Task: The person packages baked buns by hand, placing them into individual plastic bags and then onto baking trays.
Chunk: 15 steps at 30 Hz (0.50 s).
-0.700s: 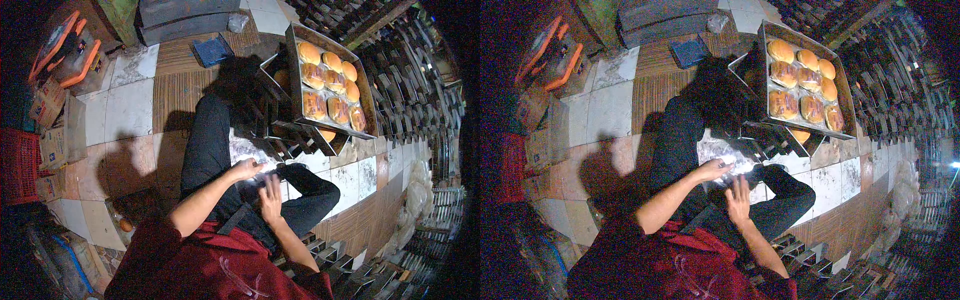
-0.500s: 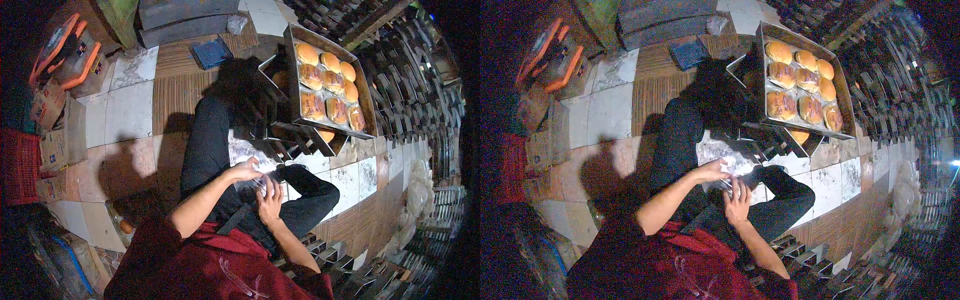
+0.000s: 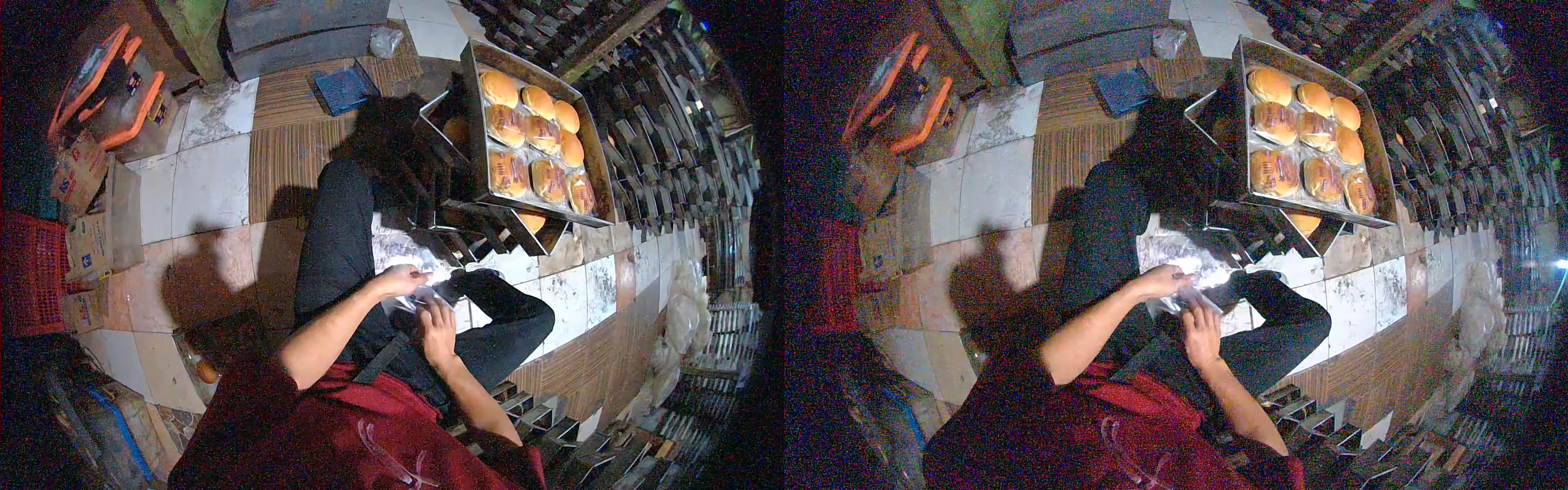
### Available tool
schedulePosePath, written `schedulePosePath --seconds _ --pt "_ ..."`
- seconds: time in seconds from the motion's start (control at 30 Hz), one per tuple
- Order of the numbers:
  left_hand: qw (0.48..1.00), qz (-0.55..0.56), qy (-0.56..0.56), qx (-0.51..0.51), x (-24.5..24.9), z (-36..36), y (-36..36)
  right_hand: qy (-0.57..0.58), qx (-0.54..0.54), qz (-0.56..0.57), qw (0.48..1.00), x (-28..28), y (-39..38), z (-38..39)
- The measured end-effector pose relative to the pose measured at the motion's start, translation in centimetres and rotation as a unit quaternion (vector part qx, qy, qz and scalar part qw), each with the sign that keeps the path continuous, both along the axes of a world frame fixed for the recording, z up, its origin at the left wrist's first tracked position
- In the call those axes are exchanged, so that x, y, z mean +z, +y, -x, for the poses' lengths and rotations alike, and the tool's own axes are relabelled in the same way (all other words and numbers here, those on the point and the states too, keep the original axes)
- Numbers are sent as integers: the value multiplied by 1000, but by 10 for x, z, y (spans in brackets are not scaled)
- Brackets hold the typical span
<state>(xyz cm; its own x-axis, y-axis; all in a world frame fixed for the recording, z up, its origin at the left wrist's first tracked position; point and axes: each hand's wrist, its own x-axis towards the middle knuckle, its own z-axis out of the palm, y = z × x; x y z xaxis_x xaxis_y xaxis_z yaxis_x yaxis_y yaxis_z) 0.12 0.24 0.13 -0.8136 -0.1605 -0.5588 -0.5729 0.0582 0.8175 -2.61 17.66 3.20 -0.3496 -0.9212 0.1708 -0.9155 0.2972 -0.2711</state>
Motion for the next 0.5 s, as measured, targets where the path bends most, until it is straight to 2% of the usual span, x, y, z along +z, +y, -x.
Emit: schedulePosePath --seconds 0.03,0.17,0.23,0.27,0.33,0.37,0.43,0.5 --pt "1000 0 0 -1 -2 0 1 70 -2 33 997 3 -3 0" --pt "1000 14 -2 10 -14 2 1 49 -39 -27 998 -2 4 -3" --pt "1000 19 -11 4 -20 3 1 -104 -54 -37 992 -20 12 -2" --pt "1000 24 -6 17 -23 3 2 -104 -54 -37 992 -26 15 -1" --pt "999 29 -2 30 -23 3 3 -203 -70 -53 975 -24 16 1" --pt "1000 8 -2 29 -23 3 3 -203 -70 -52 975 -22 15 1" --pt "1000 -13 -2 28 -13 3 1 61 -34 -46 996 0 1 0" --pt "998 -38 15 -53 -2 0 -3 46 -25 -49 997 -3 1 -2"
